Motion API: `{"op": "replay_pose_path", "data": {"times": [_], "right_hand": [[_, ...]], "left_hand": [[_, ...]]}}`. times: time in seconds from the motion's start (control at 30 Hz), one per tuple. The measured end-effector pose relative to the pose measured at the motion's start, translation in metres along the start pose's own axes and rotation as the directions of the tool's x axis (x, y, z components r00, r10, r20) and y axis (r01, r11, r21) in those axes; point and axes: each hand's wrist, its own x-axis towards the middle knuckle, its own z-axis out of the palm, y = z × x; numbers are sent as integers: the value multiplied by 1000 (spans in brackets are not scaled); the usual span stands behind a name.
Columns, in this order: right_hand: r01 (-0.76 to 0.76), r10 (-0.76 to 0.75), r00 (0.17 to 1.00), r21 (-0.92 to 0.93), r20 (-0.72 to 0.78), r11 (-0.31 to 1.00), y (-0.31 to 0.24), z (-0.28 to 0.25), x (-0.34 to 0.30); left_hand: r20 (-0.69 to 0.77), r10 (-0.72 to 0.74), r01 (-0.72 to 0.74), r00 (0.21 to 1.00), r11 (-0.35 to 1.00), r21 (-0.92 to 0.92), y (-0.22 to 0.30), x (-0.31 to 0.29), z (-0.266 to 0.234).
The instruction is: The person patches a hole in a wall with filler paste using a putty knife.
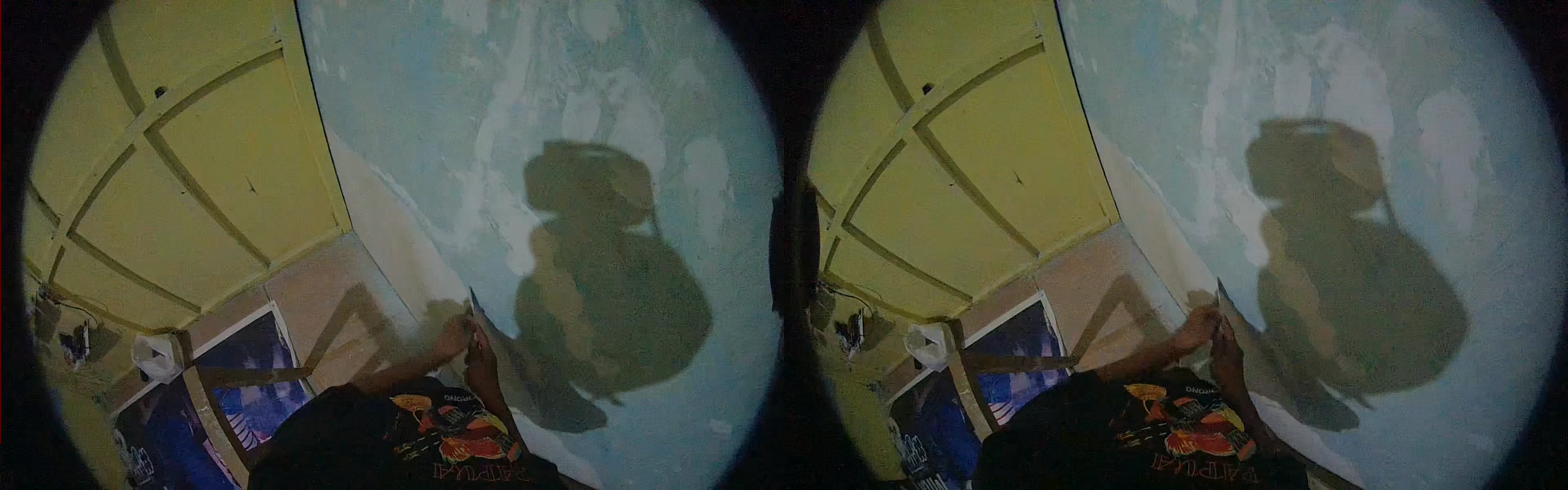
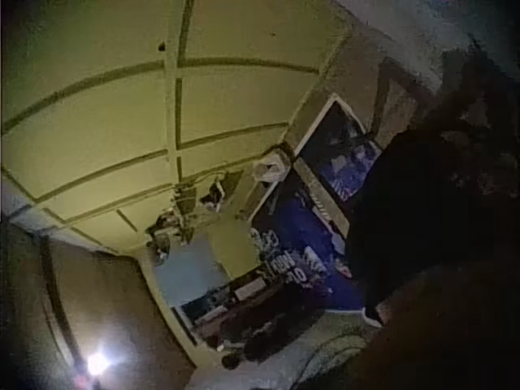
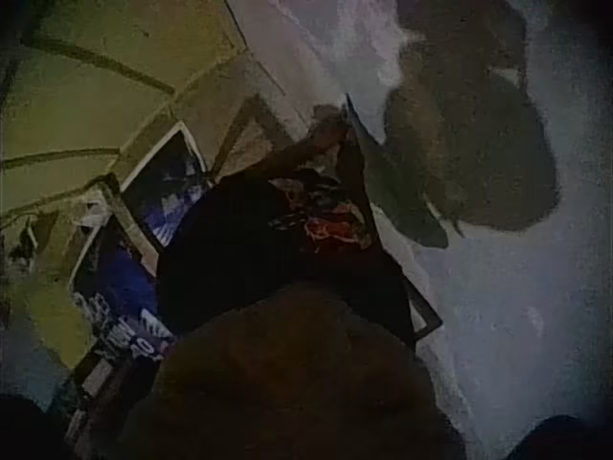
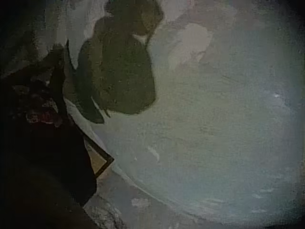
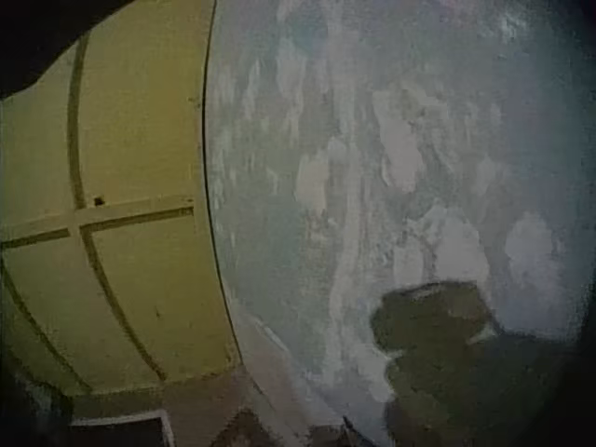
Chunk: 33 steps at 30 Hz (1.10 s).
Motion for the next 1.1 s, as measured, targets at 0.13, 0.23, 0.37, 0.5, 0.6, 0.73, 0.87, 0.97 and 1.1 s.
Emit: {"op": "replay_pose_path", "data": {"times": [0.13,0.23,0.37,0.5,0.6,0.73,0.87,0.97,1.1], "right_hand": [[-203,201,976,19,87,979,-1,8,12],[-171,180,984,301,-1,938,9,7,1],[346,-350,934,-58,-80,937,0,9,24],[-165,133,985,368,111,915,-20,10,31],[-149,135,989,348,64,925,-18,13,25],[105,-107,994,155,8,982,-21,19,28],[-231,204,973,403,109,886,-32,23,45],[-221,183,974,380,132,898,-33,24,36],[-224,219,974,317,51,922,-18,22,22]], "left_hand": [[20,-235,234,972,971,38,5,4,-9],[-28,-260,258,965,964,-67,25,-11,3],[-135,-291,300,947,952,60,15,10,-3],[-52,-274,266,960,957,-114,27,15,-34],[7,-335,327,942,913,-244,31,6,-29],[45,-275,279,960,952,-126,12,10,-33],[35,-71,69,997,996,55,-4,26,-47],[105,-246,258,963,959,-114,10,18,-52],[101,-301,317,948,916,-246,19,5,-33]]}}
